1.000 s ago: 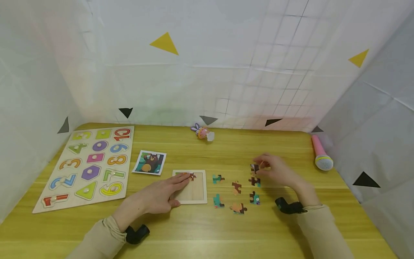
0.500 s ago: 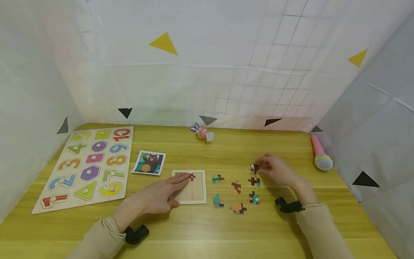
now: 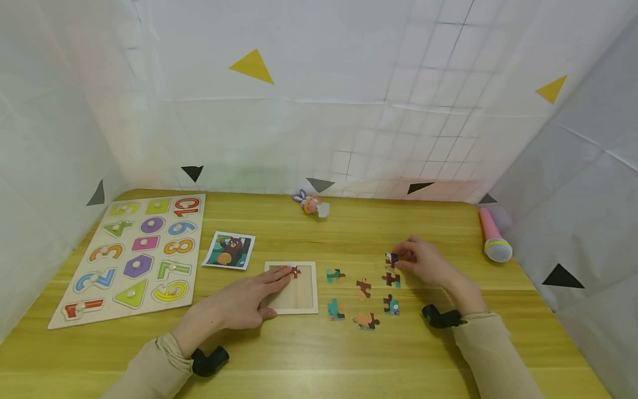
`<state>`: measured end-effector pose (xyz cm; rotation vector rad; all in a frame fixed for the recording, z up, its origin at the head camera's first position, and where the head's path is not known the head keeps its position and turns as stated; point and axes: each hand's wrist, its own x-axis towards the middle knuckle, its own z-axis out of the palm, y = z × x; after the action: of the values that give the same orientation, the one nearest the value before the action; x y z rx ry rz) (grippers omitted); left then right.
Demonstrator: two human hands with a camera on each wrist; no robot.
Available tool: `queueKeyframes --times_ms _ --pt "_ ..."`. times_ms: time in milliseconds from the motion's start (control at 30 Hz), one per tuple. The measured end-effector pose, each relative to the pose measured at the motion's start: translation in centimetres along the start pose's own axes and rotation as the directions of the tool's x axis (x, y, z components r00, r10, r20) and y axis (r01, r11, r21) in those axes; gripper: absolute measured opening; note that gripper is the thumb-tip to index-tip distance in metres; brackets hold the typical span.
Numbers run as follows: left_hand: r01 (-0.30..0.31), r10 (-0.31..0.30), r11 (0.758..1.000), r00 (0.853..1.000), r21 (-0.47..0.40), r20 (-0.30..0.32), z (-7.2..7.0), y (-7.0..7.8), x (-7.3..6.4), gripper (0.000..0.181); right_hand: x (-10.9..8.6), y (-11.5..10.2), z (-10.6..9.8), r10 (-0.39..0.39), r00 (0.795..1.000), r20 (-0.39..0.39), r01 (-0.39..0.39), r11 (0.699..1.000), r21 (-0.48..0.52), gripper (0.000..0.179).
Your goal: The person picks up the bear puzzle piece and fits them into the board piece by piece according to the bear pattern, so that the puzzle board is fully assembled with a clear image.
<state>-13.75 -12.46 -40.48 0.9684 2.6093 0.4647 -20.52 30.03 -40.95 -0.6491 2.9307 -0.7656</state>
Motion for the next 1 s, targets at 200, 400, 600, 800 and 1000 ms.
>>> queueKeyframes --times_ms 200,400,600,800,1000 --pt "-0.002 0.002 1.0 1.0 0.001 -0.002 0.02 -0.03 0.05 0.07 0.1 0.05 0.08 0.007 1.0 -0.005 -0.007 1.0 -0.031 0.016" --pt "0.001 -0.001 1.0 1.0 0.004 -0.002 0.08 -0.1 0.08 0.07 0.1 0.15 0.23 -0.002 1.0 -0.02 0.001 0.999 -0.044 0.015" --pt "0.002 -0.002 1.0 1.0 0.0 -0.002 0.05 -0.07 0.05 0.07 -0.01 -0.03 0.17 0.002 1.0 -0.019 -0.003 0.998 -0.065 0.013" --pt "-0.001 0.001 1.0 1.0 -0.004 -0.003 0.0 -0.01 0.0 0.071 -0.06 -0.06 0.09 -0.011 1.0 0.001 0.011 0.996 -0.084 0.012" --pt "-0.002 0.002 1.0 1.0 -0.001 -0.005 0.02 -0.04 -0.02 0.071 -0.09 -0.04 0.06 -0.01 1.0 -0.003 0.01 0.998 -0.061 0.012"
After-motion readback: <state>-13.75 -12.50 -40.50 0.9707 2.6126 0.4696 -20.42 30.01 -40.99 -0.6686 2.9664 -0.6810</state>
